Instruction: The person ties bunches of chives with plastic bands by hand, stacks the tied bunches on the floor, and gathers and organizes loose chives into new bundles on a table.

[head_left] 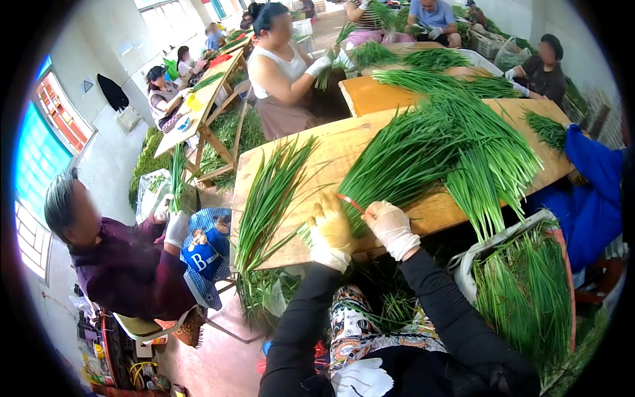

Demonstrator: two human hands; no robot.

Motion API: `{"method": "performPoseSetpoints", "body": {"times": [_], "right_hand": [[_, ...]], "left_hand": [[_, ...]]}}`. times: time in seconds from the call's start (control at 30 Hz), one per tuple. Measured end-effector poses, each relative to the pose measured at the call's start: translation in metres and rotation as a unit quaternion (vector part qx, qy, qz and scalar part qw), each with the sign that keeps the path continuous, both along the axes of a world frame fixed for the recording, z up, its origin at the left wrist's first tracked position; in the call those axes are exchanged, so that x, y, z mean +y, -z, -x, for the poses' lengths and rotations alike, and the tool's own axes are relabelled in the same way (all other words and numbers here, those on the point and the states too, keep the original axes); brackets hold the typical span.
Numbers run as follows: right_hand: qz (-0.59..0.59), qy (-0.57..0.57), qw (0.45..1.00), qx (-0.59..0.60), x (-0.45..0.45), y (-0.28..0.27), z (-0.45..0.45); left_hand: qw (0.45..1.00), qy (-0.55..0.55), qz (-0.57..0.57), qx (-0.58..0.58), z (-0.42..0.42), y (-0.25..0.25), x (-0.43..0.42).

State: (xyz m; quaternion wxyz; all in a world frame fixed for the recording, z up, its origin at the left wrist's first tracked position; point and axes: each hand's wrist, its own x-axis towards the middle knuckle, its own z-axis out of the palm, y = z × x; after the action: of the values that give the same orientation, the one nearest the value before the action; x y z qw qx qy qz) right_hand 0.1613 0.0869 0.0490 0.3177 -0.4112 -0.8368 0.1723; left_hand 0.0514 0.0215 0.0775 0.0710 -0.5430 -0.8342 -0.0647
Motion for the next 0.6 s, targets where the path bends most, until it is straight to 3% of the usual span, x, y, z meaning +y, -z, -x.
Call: {"method": "performPoseSetpoints", "body": {"times": [0.2,0.33,0.4,0.47,0.53,0.6], "right_hand": [[-0.013,-0.003,0.999,0.047,-0.006,0.006,0.004],[-0.076,-0.032,0.996,-0.015,-0.008,0.001,-0.003],[-0.056,-0.115,0.992,-0.005,0.0,-0.001,-0.011],[-0.027,-0.195,0.977,-0.082,0.012,-0.029,-0.026],[0.097,-0.202,0.974,0.043,0.025,-0.064,-0.036],[0.114,-0.06,0.983,0.132,0.028,-0.091,-0.027]], "left_hand": [[0.999,0.005,-0.007,0.042,-0.002,0.003,-0.003],[0.998,-0.002,-0.024,0.058,0.0,0.019,0.003],[0.998,-0.005,-0.009,0.063,-0.002,0.017,0.001],[0.996,-0.013,-0.024,0.087,0.0,0.026,0.003],[0.99,-0.007,-0.059,0.125,-0.011,0.033,0.0],[0.978,-0.006,-0.09,0.187,-0.025,0.036,-0.007]]}}
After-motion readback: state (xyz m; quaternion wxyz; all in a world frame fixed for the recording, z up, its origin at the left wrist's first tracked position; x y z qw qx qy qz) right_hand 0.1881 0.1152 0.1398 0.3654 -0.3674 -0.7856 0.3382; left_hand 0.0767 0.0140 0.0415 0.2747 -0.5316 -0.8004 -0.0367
